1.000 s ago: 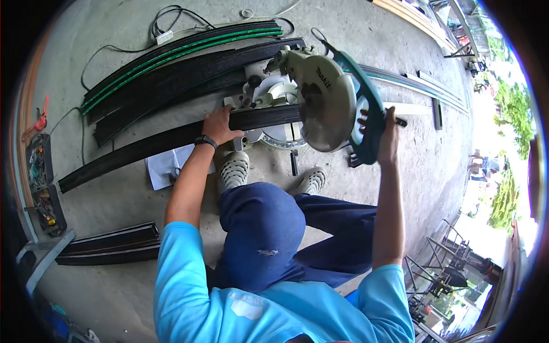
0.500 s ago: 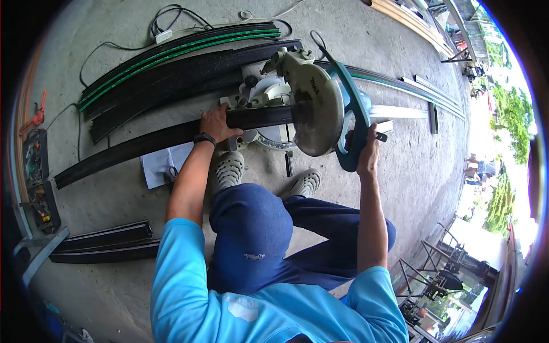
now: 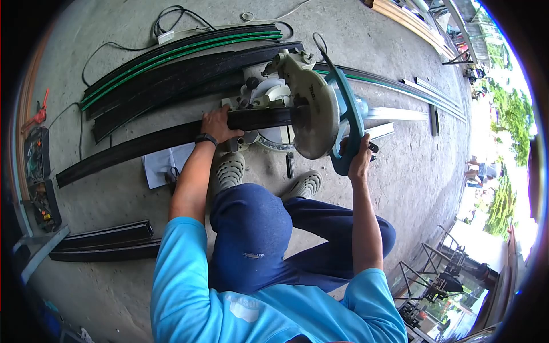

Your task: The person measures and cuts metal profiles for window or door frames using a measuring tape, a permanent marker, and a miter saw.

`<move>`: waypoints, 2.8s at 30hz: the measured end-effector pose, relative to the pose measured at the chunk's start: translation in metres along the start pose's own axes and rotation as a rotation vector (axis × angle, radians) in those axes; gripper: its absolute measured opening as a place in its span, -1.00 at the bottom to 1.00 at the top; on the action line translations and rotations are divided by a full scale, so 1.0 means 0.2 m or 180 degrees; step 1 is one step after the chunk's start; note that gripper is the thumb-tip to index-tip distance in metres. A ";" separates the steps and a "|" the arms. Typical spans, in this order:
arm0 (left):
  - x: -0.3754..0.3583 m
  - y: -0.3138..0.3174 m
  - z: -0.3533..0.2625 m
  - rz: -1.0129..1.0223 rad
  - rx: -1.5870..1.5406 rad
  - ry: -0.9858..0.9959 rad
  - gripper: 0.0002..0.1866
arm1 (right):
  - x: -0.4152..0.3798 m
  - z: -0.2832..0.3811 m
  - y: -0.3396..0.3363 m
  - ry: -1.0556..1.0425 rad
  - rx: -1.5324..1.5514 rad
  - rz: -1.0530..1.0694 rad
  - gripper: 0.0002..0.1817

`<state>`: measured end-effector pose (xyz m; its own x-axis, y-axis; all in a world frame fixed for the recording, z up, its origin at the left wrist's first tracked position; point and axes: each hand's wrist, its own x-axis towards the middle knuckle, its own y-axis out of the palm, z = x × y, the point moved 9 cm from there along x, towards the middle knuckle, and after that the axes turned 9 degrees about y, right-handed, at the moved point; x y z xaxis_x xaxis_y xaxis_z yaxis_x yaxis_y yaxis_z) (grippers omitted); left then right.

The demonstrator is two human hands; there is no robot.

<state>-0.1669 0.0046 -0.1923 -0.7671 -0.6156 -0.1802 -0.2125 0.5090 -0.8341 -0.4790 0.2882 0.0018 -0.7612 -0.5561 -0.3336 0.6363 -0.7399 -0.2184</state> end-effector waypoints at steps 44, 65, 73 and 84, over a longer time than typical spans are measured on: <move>0.00 0.00 0.00 -0.0011 0.0017 -0.0046 0.17 | 0.02 -0.07 -0.02 0.0016 -0.0009 -0.0021 -0.40; 0.01 0.02 0.01 0.0034 0.0087 -0.0100 0.19 | 0.02 -0.10 -0.02 -0.0023 -0.0040 -0.0065 -0.40; 0.01 -0.01 0.00 -0.0026 -0.0021 -0.0046 0.17 | 0.03 -0.11 -0.01 -0.0160 0.0038 0.0048 -0.41; -0.01 -0.08 -0.06 -0.0129 -0.0118 0.0037 0.17 | -0.01 -0.08 0.01 -0.0296 0.0071 -0.0093 -0.43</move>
<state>-0.1690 0.0043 -0.1720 -0.7645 -0.6292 -0.1405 -0.2656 0.5060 -0.8206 -0.4740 0.2936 -0.0117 -0.7885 -0.5660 -0.2406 0.6113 -0.7641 -0.2059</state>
